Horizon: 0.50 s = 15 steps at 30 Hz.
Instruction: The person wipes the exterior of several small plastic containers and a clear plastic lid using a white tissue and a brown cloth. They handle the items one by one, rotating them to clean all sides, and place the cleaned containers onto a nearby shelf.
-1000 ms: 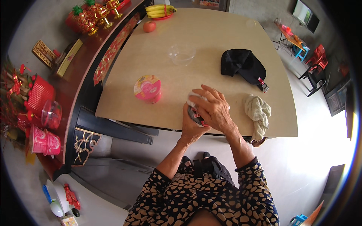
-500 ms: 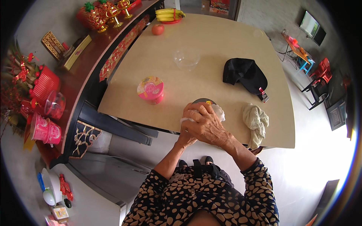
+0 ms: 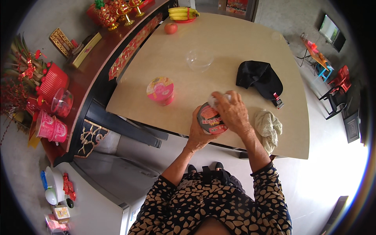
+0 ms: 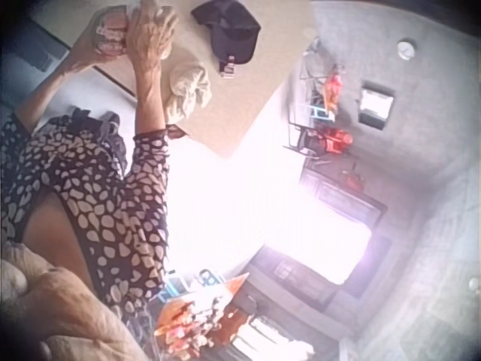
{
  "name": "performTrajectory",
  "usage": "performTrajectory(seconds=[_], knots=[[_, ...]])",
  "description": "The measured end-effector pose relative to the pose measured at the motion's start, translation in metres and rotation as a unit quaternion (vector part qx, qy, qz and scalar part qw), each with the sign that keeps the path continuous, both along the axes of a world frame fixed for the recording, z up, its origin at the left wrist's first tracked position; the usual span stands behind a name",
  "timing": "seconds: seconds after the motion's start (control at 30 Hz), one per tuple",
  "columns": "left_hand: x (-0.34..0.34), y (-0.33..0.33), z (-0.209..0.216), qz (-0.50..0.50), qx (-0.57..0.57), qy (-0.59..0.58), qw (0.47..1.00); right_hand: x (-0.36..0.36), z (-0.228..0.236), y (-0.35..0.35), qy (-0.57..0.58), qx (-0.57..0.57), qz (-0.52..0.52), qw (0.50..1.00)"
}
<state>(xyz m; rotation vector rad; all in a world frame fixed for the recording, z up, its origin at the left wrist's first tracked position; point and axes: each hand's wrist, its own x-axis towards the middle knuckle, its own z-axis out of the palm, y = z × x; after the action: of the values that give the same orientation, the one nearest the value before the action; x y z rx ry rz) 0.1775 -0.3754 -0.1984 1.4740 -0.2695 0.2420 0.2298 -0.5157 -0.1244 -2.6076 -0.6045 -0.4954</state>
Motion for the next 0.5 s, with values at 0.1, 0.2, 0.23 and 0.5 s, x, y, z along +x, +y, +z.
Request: performTrajectory(seconds=[0.1, 0.2, 0.23, 0.5], knots=[[0.001, 0.002, -0.003, 0.007, 0.008, 0.005, 1.0, -0.001, 0.019, -0.024, 0.034, -0.037, -0.099, 0.994], [0.002, 0.002, 0.001, 0.008, 0.026, -0.029, 0.999, -0.014, 0.03, -0.033, 0.017, -0.028, -0.055, 0.998], [0.003, 0.001, 0.0, 0.008, 0.017, -0.034, 0.999, -0.019, 0.031, -0.031, 0.02, -0.022, -0.031, 0.999], [0.0, 0.002, 0.01, 0.048, 0.073, -0.054, 0.995, -0.037, 0.022, 0.027, 0.03, 0.242, 0.159, 0.957]])
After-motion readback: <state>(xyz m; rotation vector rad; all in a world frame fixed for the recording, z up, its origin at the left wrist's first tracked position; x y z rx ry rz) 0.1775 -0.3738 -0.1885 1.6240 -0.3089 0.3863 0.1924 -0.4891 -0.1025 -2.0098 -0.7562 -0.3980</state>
